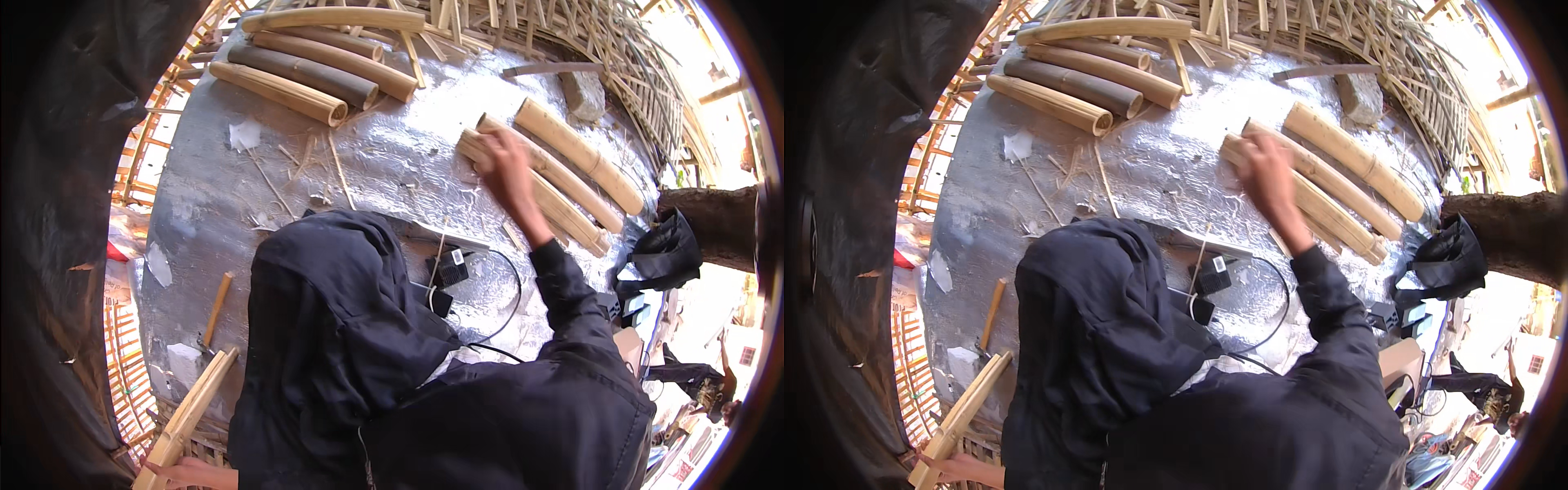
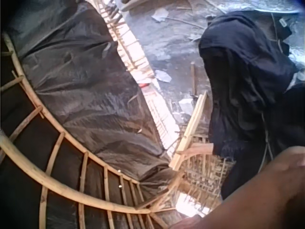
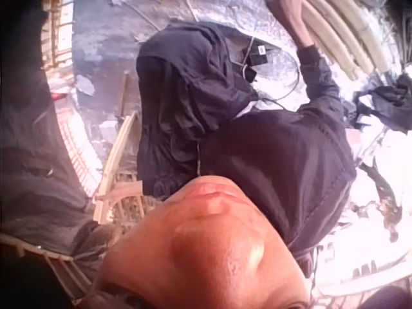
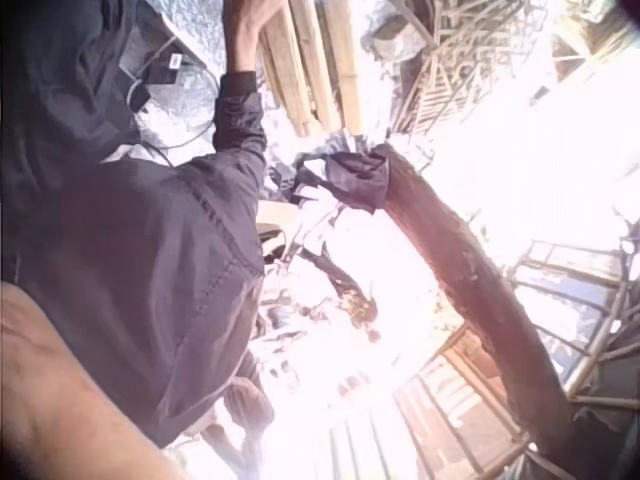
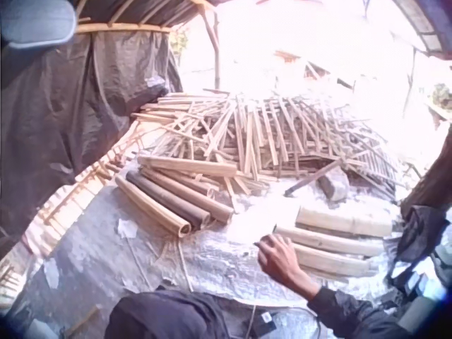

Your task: The person uses a flat-bladed tool to shave and shape the surface of bamboo pieces, then gathers and organizes multiple hollow bamboo segments on the ground.

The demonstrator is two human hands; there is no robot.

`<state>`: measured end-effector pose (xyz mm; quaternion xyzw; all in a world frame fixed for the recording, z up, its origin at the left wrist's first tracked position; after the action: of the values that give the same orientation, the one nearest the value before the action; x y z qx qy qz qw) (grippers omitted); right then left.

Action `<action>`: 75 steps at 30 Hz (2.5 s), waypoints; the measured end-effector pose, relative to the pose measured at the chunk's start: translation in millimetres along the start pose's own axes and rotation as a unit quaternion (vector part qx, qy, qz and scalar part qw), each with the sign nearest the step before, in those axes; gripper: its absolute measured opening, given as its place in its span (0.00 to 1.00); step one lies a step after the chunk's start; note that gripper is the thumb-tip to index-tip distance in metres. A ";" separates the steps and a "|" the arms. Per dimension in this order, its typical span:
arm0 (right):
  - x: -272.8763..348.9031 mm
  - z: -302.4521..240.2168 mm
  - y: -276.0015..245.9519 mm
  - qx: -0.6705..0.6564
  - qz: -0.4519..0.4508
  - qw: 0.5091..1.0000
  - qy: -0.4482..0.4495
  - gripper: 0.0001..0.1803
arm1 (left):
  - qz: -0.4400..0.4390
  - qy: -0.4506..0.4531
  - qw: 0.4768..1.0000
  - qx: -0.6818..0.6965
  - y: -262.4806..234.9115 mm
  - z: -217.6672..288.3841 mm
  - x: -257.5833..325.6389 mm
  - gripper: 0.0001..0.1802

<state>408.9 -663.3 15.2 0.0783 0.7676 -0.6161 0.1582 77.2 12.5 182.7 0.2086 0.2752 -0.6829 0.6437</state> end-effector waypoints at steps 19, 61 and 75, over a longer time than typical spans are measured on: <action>-6.8 99.9 -102.2 0.139 -0.102 0.984 0.045 0.20 | 0.008 -0.044 0.993 0.108 -43.0 -41.1 -21.5 0.21; -14.7 99.9 -25.5 -0.113 -0.032 0.993 0.024 0.35 | 0.034 -0.055 0.992 0.110 -43.2 -46.2 -28.7 0.25; -399.1 -49.9 -13.7 -0.091 0.019 0.995 -0.020 0.69 | 0.021 -0.023 0.999 0.025 -23.4 -17.5 -18.3 0.25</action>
<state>771.5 -588.1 172.8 0.0660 0.8153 -0.5423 0.1920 54.3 38.2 183.6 0.2144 0.2385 -0.6805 0.6588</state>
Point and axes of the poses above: each hand's wrist, its own x-axis away from the middle knuckle, its own y-axis out of the palm, z = x × y, the point moved 3 cm from there along -x, towards the middle knuckle, and after that the axes turned 5 degrees about -z, right-handed, at the moved point
